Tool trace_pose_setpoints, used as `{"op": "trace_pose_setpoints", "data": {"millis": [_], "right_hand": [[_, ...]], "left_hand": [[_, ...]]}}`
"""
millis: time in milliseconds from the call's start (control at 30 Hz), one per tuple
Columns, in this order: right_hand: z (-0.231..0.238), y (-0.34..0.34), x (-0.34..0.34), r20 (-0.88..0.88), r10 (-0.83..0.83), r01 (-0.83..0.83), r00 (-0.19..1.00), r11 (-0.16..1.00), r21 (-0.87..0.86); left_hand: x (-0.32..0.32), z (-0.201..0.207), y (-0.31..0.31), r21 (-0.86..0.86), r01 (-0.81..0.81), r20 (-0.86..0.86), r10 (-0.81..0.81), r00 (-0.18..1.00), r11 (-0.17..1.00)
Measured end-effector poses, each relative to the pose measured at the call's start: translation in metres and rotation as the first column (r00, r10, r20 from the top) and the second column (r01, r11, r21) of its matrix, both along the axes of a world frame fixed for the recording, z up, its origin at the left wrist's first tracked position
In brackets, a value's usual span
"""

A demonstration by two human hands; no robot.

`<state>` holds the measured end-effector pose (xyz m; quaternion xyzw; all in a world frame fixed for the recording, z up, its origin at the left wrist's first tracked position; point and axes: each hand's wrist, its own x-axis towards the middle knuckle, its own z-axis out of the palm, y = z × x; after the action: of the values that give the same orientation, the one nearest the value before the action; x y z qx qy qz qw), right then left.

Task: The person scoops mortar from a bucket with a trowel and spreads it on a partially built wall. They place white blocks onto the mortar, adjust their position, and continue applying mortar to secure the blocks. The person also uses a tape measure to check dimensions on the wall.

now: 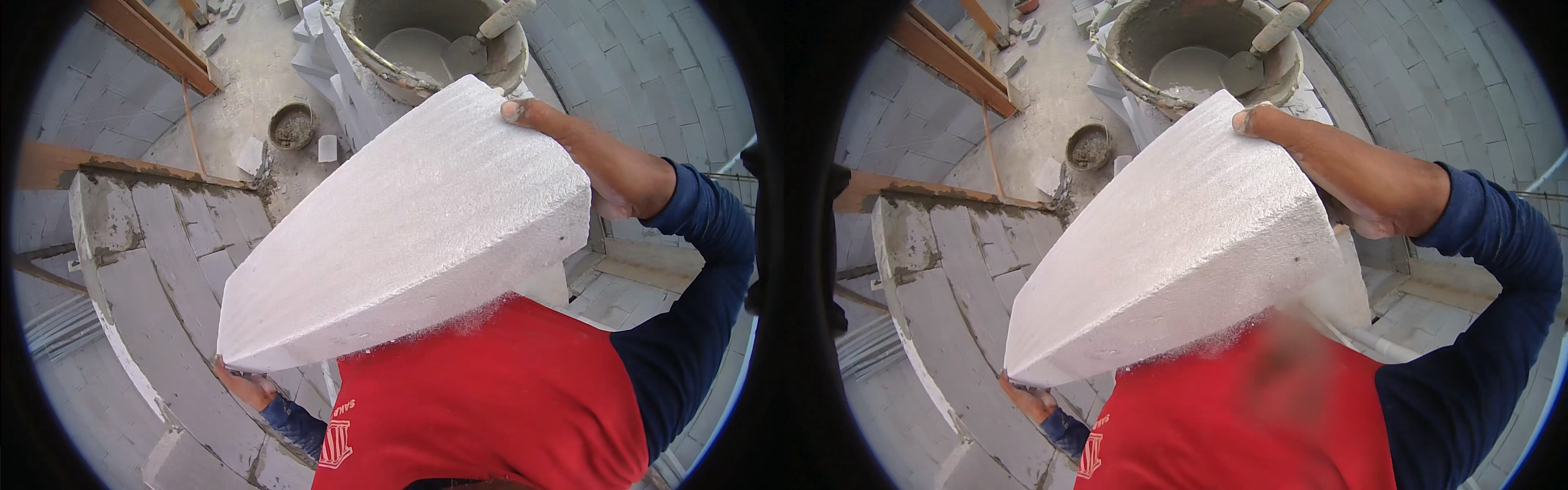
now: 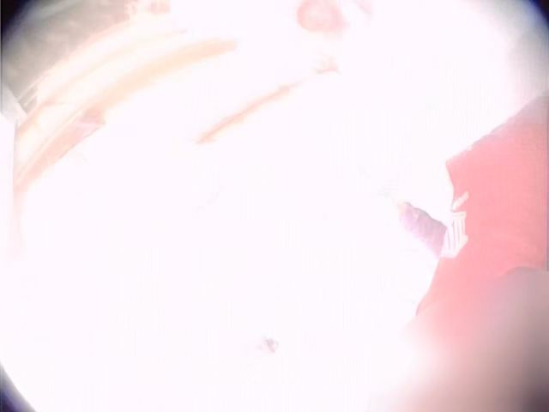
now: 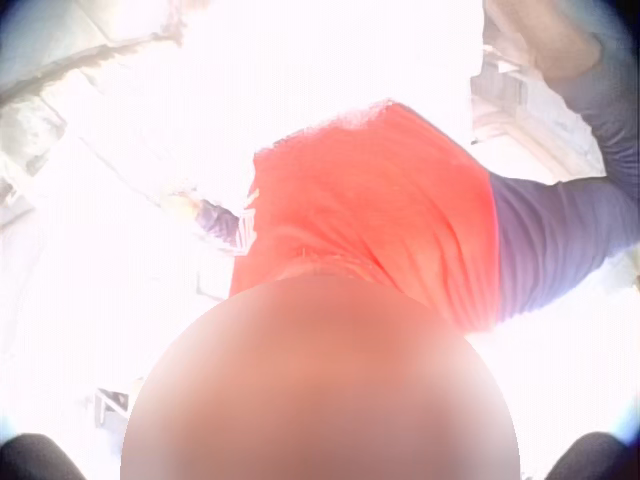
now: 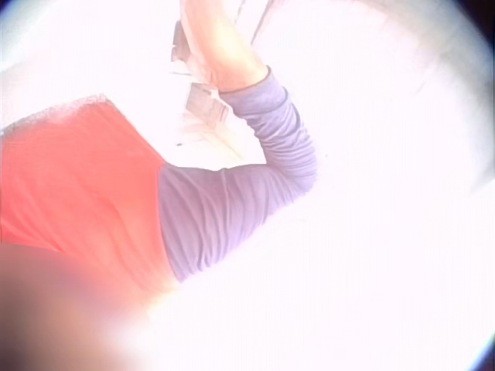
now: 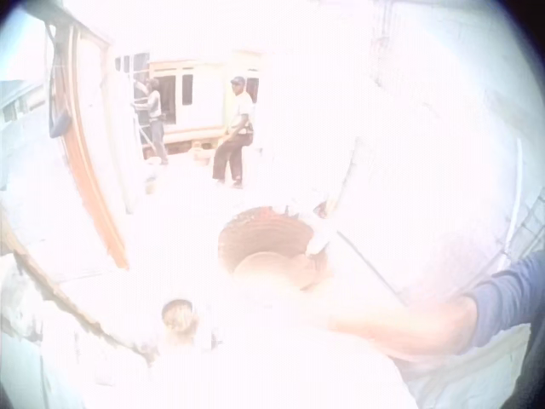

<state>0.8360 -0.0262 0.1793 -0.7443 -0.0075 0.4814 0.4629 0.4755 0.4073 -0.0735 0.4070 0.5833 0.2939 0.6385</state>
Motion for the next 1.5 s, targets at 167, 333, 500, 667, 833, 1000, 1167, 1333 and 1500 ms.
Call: {"op": "trace_pose_setpoints", "data": {"millis": [167,333,500,667,833,1000,1167,1333,1500], "right_hand": [[-0.028,-0.098,-0.008,0.128,-0.092,0.096,0.987,0.995,-0.028],[-0.076,-0.192,0.000,-0.044,-0.457,0.459,0.888,0.880,0.120],[-0.130,-0.290,0.051,-0.368,-0.459,0.528,0.808,0.842,0.108],[-0.169,-0.341,0.080,0.010,-0.408,0.404,0.913,0.906,0.126],[-0.161,-0.355,0.123,-0.405,-0.541,0.591,0.737,0.807,0.000],[-0.166,-0.351,0.128,-0.276,-0.536,0.533,0.798,0.841,-0.092],[-0.164,-0.346,0.100,-0.113,-0.621,0.624,0.776,0.781,-0.009],[-0.160,-0.340,0.086,0.158,-0.646,0.645,0.747,0.762,0.068],[-0.161,-0.348,0.099,0.266,-0.691,0.718,0.672,0.696,-0.006]], "left_hand": [[0.049,0.065,-0.044,0.131,0.285,-0.183,-0.259,0.948,0.950],[0.101,0.084,-0.098,0.148,0.504,-0.191,-0.475,0.859,0.851],[0.142,0.094,-0.135,0.176,0.801,-0.389,-0.707,0.590,0.572],[0.180,0.111,-0.163,0.263,0.828,-0.431,-0.708,0.560,0.495],[0.209,0.119,-0.180,0.313,0.895,-0.460,-0.773,0.437,0.319],[0.211,0.104,-0.171,0.459,0.887,-0.662,-0.644,0.385,0.058],[0.209,0.072,-0.161,0.507,0.847,-0.515,-0.732,0.446,0.159],[0.210,0.048,-0.172,0.366,0.758,0.220,-0.842,0.493,0.539],[0.221,0.045,-0.181,0.406,0.719,0.325,-0.825,0.463,0.564]]}}
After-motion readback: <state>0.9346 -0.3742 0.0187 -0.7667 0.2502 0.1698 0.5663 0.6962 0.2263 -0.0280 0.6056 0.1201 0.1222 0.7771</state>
